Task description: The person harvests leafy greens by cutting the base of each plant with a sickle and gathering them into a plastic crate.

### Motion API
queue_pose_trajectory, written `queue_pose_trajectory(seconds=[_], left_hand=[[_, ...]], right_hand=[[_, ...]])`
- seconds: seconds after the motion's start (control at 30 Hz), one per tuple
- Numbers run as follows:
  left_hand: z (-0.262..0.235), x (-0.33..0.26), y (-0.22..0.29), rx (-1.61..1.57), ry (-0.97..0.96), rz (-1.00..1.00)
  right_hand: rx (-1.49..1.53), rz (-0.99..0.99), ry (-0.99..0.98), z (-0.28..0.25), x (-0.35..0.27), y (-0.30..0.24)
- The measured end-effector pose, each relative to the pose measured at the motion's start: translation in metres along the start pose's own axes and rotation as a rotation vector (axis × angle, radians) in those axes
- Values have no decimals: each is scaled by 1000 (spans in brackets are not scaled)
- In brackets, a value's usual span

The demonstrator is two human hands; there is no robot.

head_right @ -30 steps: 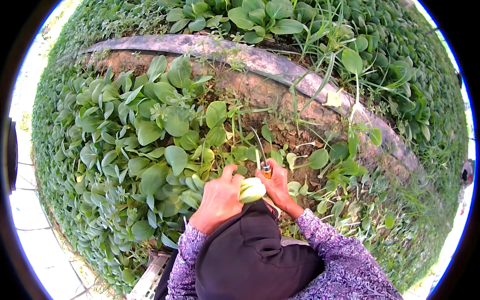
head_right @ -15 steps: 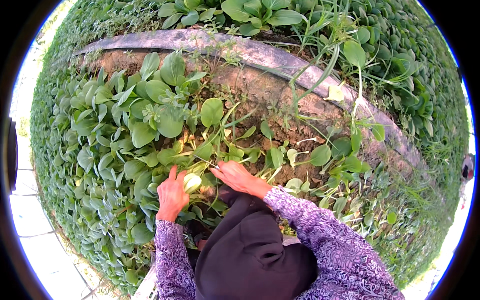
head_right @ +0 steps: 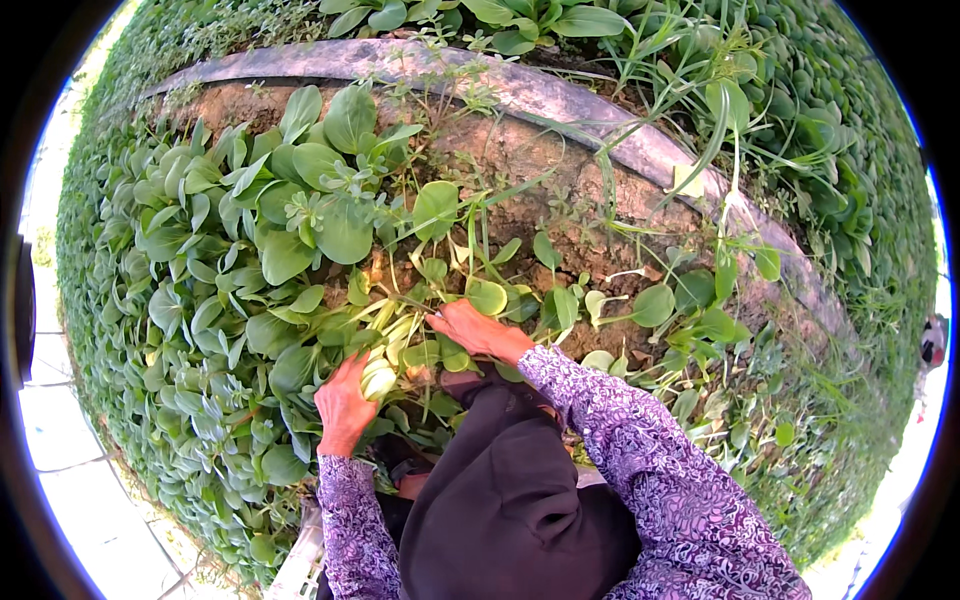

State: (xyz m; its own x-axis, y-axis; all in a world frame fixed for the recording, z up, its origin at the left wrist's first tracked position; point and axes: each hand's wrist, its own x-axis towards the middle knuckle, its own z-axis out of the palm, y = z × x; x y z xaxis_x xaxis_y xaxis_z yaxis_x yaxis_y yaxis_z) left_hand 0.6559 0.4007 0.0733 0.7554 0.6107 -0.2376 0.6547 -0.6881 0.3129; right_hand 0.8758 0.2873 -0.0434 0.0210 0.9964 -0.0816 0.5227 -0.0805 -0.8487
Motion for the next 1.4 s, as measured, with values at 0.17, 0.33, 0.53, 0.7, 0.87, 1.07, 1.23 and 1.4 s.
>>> queue_pose_trajectory(seconds=[0.17, 0.33, 0.53, 0.7, 0.87, 1.07, 1.23, 1.4], left_hand=[[0, -4, -5, 19, 20, 6], [1, -4, -3, 25, 23, 29], [7, -8, -7, 27, 63, 44], [9, -9, -5, 8, 91, 49], [4, -14, -1, -35, 62, 32], [7, -22, 6, 8, 59, 78], [16, -33, 25, 117, 59, 112], [22, -42, 44, 104, 38, 102]], right_hand=[[62, 140, -26, 2, 9, -15], [173, 213, -9, 2, 10, -15], [396, 522, -214, -9, 20, -20], [461, 550, -204, -10, 25, -27], [258, 568, -340, -34, 14, -32], [59, 297, -293, -23, 6, -26], [-98, 233, -209, -13, 1, -24], [-326, -95, -160, -11, 2, 5]])
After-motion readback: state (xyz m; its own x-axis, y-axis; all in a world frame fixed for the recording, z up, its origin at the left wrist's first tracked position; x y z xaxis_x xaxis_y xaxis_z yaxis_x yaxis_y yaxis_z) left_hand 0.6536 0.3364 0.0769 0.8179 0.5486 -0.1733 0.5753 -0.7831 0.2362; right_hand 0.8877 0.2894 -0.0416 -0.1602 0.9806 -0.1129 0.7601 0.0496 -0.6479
